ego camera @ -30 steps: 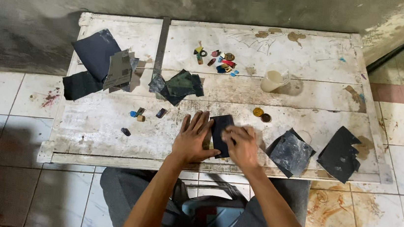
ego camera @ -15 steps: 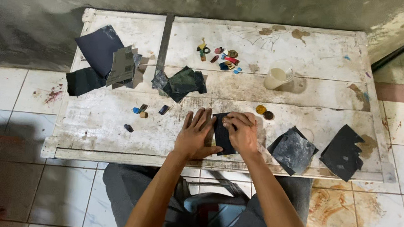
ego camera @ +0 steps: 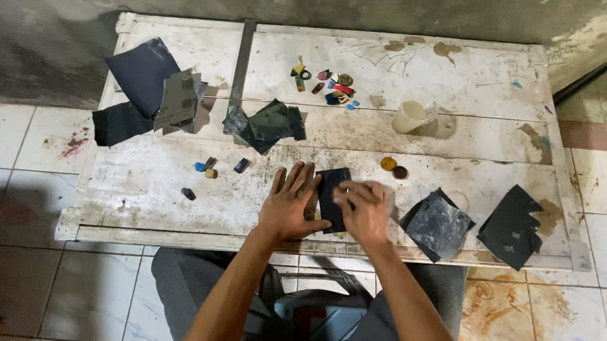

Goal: The person sands small round stones using pieces of sandpaper. The person dips the stones into a small cup of water and continues to sand them by hand over the table.

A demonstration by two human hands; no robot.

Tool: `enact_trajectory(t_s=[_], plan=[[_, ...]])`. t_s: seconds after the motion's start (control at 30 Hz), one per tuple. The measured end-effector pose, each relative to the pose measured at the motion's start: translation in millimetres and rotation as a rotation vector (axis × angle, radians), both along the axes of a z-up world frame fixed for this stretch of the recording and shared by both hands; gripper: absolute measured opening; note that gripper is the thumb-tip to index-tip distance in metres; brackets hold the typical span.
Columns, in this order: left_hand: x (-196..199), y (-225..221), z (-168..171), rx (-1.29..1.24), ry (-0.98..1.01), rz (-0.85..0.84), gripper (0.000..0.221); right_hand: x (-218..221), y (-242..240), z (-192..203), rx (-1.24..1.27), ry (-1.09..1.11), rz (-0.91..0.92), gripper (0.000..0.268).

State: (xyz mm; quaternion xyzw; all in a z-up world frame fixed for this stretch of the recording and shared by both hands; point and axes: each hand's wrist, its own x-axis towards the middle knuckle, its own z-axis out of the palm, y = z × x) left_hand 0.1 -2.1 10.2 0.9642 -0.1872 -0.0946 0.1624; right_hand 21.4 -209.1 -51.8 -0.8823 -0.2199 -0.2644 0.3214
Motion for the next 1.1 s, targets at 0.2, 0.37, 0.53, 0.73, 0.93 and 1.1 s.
enact_trajectory(t_s=[0.2,0.37,0.53,0.73,0.93,1.1], plan=[[2,0,-1,0.043,0.046,-0.009,0.108,-2,-6,-2,0.012,0.057,0.031,0.005],[2,3,-16,-0.025,-0.106,-0.011,0.103,-61,-12,24,-0.037,0.098,0.047,0.011],[2,3,-29,-0.029,-0.223,-0.024,0.105,-66,-9,34,-0.041,0.148,0.079,0.012],[0,2,-29,-0.038,-0.187,-0.008,0.107,-59,-15,27,-0.040,0.131,0.112,0.007],[0,0,-21,0.008,-0.114,0.005,0.106,-25,-6,2,-0.001,0.080,0.065,0.003],[0,-1,-9,0.016,-0.063,0.012,0.103,2,3,7,0.000,0.085,0.022,0.001]])
